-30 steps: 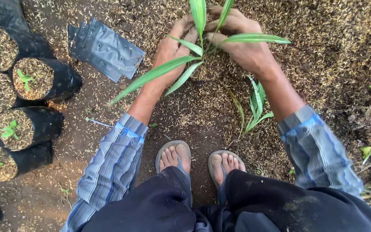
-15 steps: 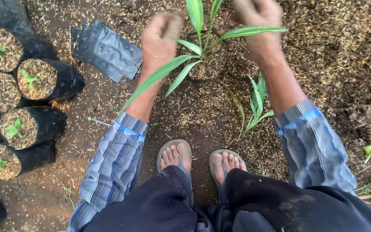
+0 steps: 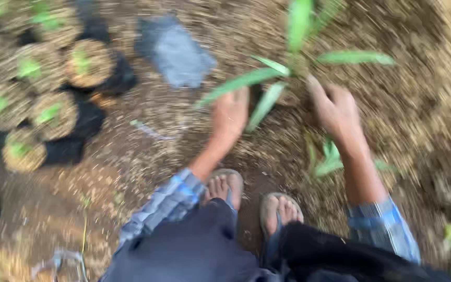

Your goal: The person fills a black polybag with soil from a pile on the ground, then separates a small plant from a clump and places it into the bag. The person adds more soil around the plant to secure it in place.

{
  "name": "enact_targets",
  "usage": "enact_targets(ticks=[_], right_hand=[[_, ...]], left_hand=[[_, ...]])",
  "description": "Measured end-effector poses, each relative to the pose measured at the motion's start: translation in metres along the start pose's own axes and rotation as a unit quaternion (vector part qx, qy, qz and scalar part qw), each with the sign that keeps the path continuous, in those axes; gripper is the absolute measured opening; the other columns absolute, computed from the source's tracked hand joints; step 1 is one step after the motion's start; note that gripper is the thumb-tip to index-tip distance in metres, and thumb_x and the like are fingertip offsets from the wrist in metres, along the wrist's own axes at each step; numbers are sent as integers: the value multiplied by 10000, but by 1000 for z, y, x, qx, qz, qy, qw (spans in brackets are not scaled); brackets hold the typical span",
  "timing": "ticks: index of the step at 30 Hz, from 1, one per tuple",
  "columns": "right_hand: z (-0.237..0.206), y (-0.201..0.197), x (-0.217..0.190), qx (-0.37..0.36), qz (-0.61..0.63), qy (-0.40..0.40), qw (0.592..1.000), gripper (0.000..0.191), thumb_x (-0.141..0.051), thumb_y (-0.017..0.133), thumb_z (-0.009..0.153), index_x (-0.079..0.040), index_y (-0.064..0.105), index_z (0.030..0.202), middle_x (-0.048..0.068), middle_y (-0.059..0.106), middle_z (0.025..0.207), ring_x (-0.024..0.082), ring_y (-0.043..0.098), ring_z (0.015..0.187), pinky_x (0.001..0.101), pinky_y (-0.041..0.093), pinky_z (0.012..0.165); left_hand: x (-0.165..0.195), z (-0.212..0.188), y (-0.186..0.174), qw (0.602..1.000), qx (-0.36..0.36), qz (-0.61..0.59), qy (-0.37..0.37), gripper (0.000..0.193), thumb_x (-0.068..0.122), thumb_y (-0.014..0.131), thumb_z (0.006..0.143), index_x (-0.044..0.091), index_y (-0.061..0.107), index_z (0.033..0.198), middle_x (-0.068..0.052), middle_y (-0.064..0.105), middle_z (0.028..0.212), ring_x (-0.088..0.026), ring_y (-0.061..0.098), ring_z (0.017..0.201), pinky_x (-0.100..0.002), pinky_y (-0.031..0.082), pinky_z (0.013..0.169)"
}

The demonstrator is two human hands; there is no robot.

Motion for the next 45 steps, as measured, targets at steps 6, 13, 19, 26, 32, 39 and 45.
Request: enact_targets(ticks=[6,13,19,26,32,39,45], right_hand=[[2,34,-26,-63,197,39,978,453,-305,515,1094,129,601,1188,222,703,1054,255,731,871,327,619,781],[-4,26,-41,-49,171,71,981,364,-190,499,1085,145,570,1209,232,717,1080,279,746,1005,303,612,933],[-10,1,-162,-94,14,68,993,370,-224,497,1120,119,631,1157,242,699,1108,289,649,1036,372,541,908],[58,65,-293,-224,144,-79,961,291,-120,512,1067,151,563,1157,232,653,1275,268,727,1133,337,584,948],[140,210,-319,-310,188,-98,927,349,-172,556,1096,176,586,1085,241,664,1114,257,761,944,333,661,872],[212,286,-281,-273,240,-67,929,294,-144,551,1035,129,629,1109,221,731,1060,257,770,846,321,679,775],[233,274,-270,-229,117,-130,958,312,-191,553,1063,96,650,990,116,718,959,212,764,821,302,652,740]], left_hand=[[-22,-24,-33,997,72,6,-26,330,307,522,1044,0,642,1068,-207,670,951,-363,674,869,-487,517,775],[-63,-37,-103,984,173,0,35,285,215,508,1070,-39,584,1176,-214,652,1099,-282,682,922,-405,584,796],[-102,-25,-183,913,314,227,126,187,130,625,1003,-7,596,1128,-204,604,1235,-345,646,1039,-420,577,858],[-112,-32,-181,909,260,305,115,238,148,651,977,6,622,1166,-181,592,1326,-328,615,1055,-430,527,870],[-116,-26,-180,901,220,366,77,263,195,650,946,25,628,1145,-148,576,1369,-302,604,990,-433,524,831],[-122,-28,-181,908,181,375,56,304,210,657,936,13,622,1165,-164,555,1390,-281,589,938,-415,513,798],[-119,-29,-184,908,158,387,37,300,211,647,931,17,626,1159,-163,573,1384,-266,584,910,-408,509,788]])
Point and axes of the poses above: each hand's wrist, its own z-axis towards the middle knuckle, its own y-axis out of the palm, x = y × z, the point moved 1 cm from there along z, towards the middle knuckle
